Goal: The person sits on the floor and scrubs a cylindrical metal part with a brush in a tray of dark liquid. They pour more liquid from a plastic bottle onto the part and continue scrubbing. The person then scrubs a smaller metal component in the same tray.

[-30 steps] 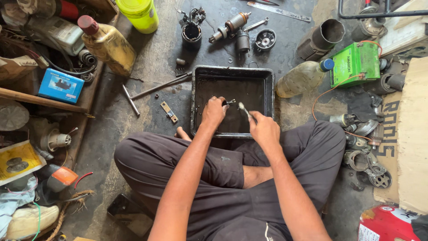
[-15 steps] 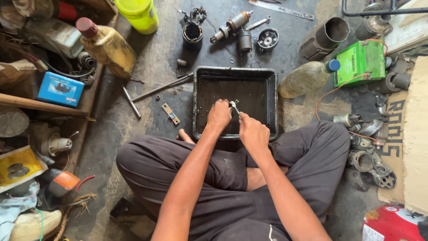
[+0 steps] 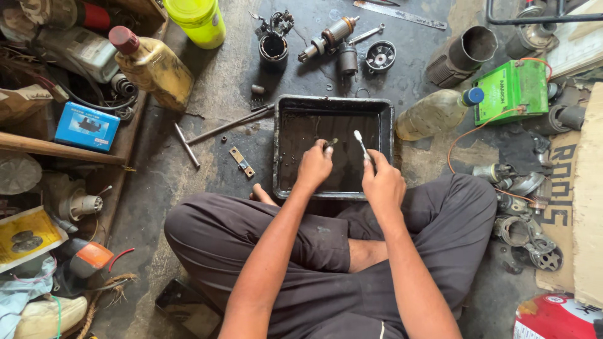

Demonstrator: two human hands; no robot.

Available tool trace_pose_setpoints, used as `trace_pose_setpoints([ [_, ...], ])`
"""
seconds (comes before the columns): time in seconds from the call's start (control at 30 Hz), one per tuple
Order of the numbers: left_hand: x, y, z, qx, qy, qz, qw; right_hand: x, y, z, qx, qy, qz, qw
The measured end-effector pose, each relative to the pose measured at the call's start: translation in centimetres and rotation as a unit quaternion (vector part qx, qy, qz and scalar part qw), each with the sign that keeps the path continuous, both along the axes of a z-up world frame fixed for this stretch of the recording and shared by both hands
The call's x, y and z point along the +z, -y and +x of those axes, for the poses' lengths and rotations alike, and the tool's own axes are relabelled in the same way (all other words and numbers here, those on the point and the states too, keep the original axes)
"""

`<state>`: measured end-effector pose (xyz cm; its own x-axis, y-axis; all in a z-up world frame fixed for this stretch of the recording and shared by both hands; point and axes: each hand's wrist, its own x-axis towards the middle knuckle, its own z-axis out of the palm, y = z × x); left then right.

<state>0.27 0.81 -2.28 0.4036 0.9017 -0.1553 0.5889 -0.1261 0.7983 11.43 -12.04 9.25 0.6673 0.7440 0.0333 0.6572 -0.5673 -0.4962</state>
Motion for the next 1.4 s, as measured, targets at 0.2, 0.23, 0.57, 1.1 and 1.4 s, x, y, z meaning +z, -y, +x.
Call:
trace_pose_setpoints([
  [0.2, -0.2, -1.4, -0.1, 0.117, 0.154, -0.172, 0.966, -1.7, -0.6, 0.6, 0.101, 0.022, -0.115, 0.988],
  [0.23, 0.0, -1.3, -0.1, 0.125, 0.151, -0.181, 0.964, -1.7, -0.6, 0.4, 0.108, 0.013, -0.115, 0.987],
  [0.57, -0.3, -1.1, 0.4, 0.148, 0.258, -0.19, 0.936, 3.0, 0.7, -2.9, 0.03, -0.082, 0.12, 0.989],
  [1.1, -1.1, 0.3, 0.8, 0.047, 0.209, -0.055, 0.975, 2.9, -0.1, -6.3, 0.053, -0.019, 0.069, 0.996],
  [1.4, 0.0, 0.8, 1.0, 0.097, 0.207, -0.134, 0.964, 2.4, -0.2, -6.3, 0.063, -0.01, 0.056, 0.996],
])
